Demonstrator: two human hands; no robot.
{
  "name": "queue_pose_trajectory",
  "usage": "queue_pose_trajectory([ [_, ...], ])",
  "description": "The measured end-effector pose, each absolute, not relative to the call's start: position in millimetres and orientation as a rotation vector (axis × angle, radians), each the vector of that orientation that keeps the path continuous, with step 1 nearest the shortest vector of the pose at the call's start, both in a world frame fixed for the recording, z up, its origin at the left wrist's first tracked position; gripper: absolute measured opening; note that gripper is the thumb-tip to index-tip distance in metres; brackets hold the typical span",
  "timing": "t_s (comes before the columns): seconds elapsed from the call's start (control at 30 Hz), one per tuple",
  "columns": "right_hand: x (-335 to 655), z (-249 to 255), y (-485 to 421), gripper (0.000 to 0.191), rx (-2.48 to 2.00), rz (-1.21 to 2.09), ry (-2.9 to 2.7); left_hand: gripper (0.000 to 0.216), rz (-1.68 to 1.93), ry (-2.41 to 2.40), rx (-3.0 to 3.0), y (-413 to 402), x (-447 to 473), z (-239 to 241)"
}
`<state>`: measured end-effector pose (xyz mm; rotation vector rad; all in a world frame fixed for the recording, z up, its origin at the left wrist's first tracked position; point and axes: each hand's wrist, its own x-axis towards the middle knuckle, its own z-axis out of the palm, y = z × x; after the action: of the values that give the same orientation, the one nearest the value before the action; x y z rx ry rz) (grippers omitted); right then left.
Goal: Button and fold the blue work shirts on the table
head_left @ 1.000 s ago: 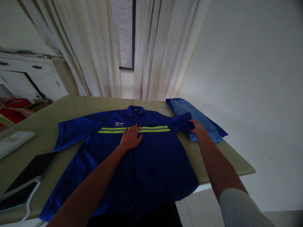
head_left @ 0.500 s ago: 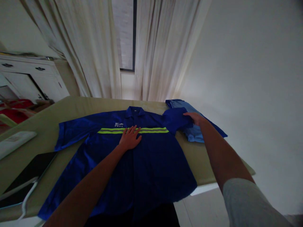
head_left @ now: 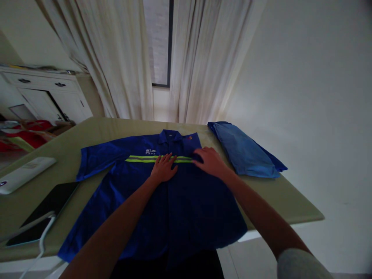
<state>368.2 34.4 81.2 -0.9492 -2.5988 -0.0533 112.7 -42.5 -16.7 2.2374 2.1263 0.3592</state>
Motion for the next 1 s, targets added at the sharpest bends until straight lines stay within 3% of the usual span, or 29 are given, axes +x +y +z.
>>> queue_pose_trajectory([
  [0.1, 351.6, 49.0, -17.2, 0.024, -0.963, -0.194, -2.847, 0.064, 0.351, 2.080, 2.258, -44.1, 110.0, -16.0],
  [0.3, 380.5, 14.1, -45.5, 0.016, -1.222, -0.187, -2.756, 0.079, 0.575, 2.024, 2.247, -49.2, 106.3, -9.0],
  [0.6, 410.6, -0.6, -43.3, 0.035, -1.269, -0.006, -2.529, 0.036, 0.777, 1.856, 2.397, -49.4, 104.6, -9.3],
  [0.8, 417.7, -4.9, -42.3, 0.027, -1.050, 0.270, -2.622, 0.040, 0.779, 1.830, 2.466, -48.9, 103.7, -10.7],
  [1.0, 401.6, 26.6, -29.8, 0.041, -1.182, 0.309, -2.296, 0.039, 0.784, 1.715, 2.393, -39.7, 102.0, -15.2],
])
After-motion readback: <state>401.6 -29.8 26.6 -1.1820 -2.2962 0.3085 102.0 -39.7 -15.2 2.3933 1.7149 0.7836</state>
